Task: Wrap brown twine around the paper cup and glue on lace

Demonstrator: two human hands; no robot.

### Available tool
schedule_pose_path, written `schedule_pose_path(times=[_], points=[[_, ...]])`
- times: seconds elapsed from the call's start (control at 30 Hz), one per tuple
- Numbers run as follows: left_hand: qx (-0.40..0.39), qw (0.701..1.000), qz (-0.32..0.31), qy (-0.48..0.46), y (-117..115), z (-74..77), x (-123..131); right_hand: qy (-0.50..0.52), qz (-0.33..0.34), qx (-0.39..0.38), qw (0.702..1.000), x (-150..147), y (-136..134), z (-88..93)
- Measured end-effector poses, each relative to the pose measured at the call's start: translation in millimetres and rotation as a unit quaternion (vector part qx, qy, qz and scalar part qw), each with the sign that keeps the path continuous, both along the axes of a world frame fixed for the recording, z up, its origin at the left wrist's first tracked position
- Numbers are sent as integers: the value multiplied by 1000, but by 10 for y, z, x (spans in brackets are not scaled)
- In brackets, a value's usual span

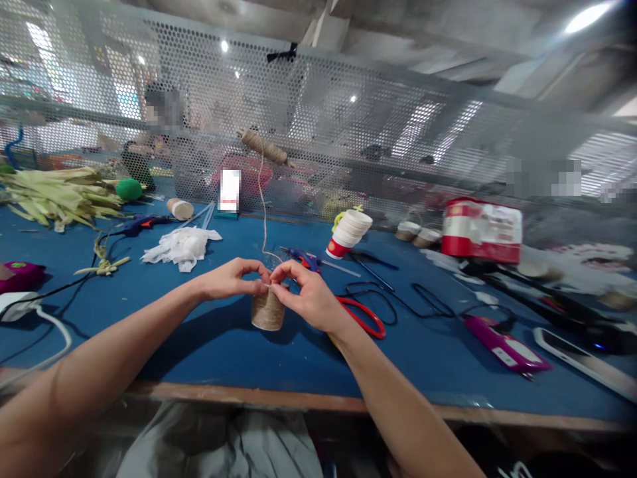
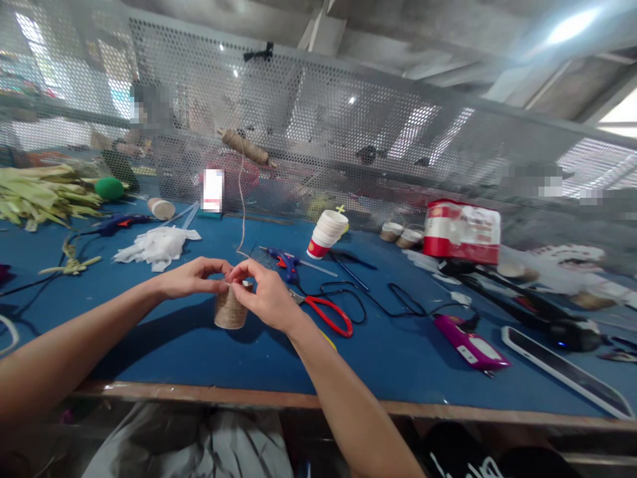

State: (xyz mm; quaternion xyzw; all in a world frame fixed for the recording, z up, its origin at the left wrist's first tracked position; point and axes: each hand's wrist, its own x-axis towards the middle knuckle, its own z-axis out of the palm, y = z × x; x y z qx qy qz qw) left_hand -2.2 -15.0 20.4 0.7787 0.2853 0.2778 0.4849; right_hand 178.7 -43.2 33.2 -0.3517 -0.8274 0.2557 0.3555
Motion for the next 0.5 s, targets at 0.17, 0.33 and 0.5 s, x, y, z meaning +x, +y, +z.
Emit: schedule_pose_path(times=[0.17, 0.33, 0.5], points=[[16, 1000, -11, -2, 23, -19, -16, -17, -8, 18, 1000, -4, -5, 0], [8, 999, 18, -27, 71, -35, -37, -8, -21, 12, 1000, 23, 13, 3], [-4, 983, 152, -105, 108, -45, -14, 1, -25, 6, 1000, 42, 39, -11]])
